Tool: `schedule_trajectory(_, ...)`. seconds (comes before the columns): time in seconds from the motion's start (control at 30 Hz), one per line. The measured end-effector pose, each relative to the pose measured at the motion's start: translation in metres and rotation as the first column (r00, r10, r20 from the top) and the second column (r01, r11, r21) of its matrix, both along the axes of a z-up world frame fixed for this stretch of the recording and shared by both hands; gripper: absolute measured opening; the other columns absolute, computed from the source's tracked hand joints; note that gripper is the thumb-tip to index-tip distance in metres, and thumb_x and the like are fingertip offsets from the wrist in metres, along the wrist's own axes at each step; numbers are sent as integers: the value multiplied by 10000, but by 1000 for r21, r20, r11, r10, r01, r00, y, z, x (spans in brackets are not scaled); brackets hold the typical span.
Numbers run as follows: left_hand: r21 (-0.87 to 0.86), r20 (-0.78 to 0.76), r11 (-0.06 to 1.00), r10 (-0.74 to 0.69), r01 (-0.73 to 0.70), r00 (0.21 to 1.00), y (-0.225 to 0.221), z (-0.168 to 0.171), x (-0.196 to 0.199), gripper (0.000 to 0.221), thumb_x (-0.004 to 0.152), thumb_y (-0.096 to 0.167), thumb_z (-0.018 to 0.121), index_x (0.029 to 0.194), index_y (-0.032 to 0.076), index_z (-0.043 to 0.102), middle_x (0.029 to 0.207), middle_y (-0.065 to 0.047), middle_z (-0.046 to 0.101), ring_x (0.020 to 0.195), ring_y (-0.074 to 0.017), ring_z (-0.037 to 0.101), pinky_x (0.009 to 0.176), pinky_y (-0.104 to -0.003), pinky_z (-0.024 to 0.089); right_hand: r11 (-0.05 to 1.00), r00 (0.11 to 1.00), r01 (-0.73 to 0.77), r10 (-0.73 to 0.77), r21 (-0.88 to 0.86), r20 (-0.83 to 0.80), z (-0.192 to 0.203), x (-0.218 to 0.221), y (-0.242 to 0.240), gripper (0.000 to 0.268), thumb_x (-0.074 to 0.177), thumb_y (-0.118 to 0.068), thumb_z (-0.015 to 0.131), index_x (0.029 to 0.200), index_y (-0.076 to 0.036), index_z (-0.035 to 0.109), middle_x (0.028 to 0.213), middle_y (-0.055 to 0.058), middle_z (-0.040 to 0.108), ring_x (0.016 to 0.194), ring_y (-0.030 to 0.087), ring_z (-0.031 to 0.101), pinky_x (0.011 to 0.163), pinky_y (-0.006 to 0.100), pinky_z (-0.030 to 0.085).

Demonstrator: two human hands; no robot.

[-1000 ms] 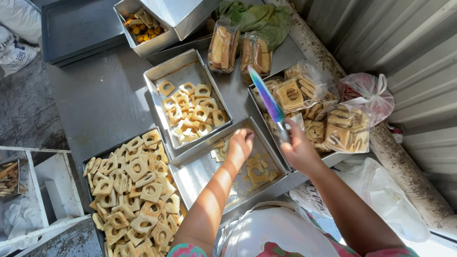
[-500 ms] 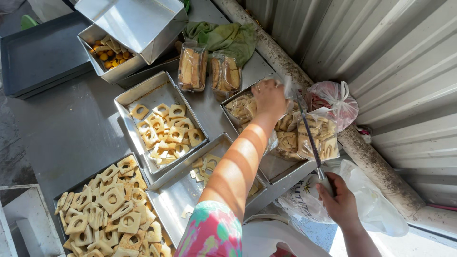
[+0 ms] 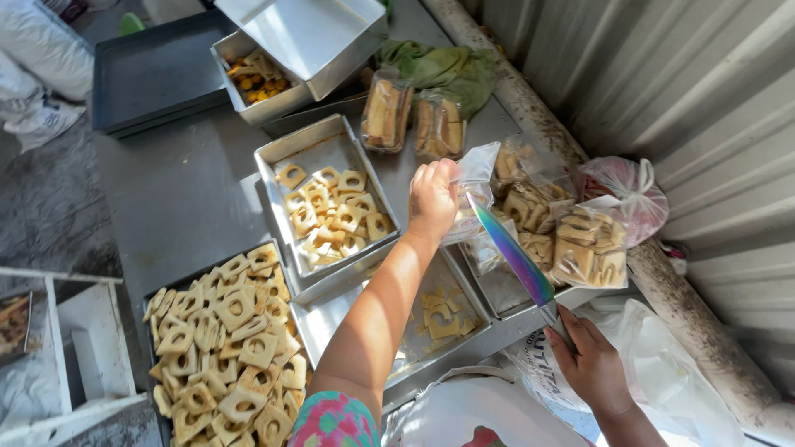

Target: The person packs square-shaped snacks from metal trays into clear plastic bags. They use a knife to help scoop and transfer the snacks, then place the filled bags into a larger sack.

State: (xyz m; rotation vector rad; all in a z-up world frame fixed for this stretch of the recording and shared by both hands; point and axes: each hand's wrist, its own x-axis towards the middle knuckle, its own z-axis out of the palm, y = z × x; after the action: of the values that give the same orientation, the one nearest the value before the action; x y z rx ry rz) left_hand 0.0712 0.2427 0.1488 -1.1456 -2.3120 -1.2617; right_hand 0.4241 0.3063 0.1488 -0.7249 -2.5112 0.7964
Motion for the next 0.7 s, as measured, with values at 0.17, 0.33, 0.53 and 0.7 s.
schedule_trajectory(0.17, 95, -47, 993, 69, -65, 997, -62, 24, 10, 267, 748, 3, 686, 991, 62, 595, 943, -137, 641, 937, -383, 600, 843, -491, 503, 996, 995, -74, 77, -49, 63, 9, -20, -21, 483, 870, -234, 744, 1323, -87, 666, 792, 66, 644, 589, 186, 610, 583, 342, 526)
schedule_trajectory(0.33, 99, -139, 992, 87, -73, 987, -108, 32, 24, 160, 804, 4, 685, 925, 58, 595, 919, -146, 603, 926, -379, 597, 837, -491, 495, 983, 986, -166, 167, -74, 16, 4, -32, -46, 498, 869, -227, 731, 1336, -73, 649, 824, 69, 654, 601, 176, 621, 585, 327, 524)
schedule_trajectory(0.53, 100, -328, 994, -16, 51, 945, -140, 27, 69, 162, 838, 82, 651, 997, 110, 639, 950, -111, 620, 925, -335, 613, 819, -475, 464, 965, 965, -260, 258, 25, 48, 14, -72, -69, 512, 906, -275, 720, 1377, -100, 620, 854, 123, 651, 670, 282, 642, 612, 393, 529)
schedule_trajectory(0.7, 6, -148, 999, -31, 32, 989, -151, -4, 99, 143, 857, 101, 690, 993, 108, 647, 900, -92, 638, 891, -325, 626, 813, -455, 468, 928, 940, -341, 333, 149, 72, 13, -115, -65, 451, 921, -326, 699, 1341, -177, 632, 900, 100, 699, 658, 322, 684, 579, 440, 546)
